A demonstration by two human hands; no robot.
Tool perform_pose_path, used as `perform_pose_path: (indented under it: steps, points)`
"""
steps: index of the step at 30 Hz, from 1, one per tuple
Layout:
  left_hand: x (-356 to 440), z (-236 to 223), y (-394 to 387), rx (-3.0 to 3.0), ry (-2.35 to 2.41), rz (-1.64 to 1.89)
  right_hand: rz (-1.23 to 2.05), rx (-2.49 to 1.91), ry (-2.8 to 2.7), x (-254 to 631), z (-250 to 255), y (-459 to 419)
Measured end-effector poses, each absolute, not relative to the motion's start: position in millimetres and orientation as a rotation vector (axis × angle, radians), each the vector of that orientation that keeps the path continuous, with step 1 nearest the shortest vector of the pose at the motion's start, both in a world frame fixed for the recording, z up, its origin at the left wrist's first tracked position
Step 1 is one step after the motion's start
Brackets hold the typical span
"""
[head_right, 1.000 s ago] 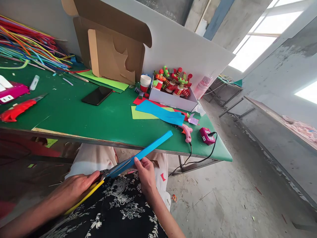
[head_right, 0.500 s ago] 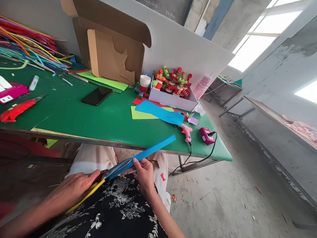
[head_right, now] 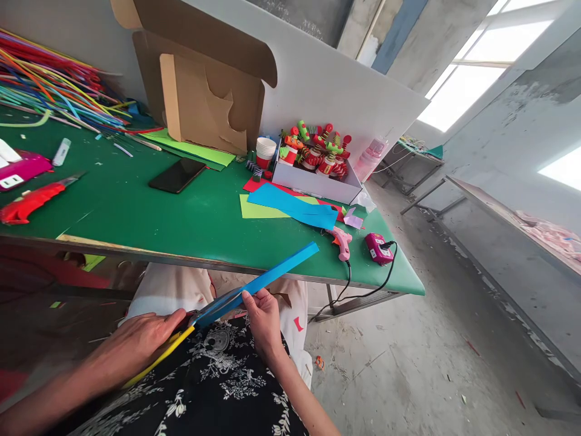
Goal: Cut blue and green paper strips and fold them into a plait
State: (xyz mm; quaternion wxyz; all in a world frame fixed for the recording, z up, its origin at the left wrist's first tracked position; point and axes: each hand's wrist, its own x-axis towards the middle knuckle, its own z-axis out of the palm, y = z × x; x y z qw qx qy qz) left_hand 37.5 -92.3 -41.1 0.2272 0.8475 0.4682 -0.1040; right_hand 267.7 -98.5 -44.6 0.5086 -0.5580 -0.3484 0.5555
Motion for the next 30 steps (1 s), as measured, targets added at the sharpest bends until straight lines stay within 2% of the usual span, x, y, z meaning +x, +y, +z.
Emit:
perform_pose_path:
  steps: [30]
  points:
    - [40.5,-37.6,-91.7,2.234,1.301,-0.247,1.409,-1.253,-0.847,266.2,-47.4,-98.9]
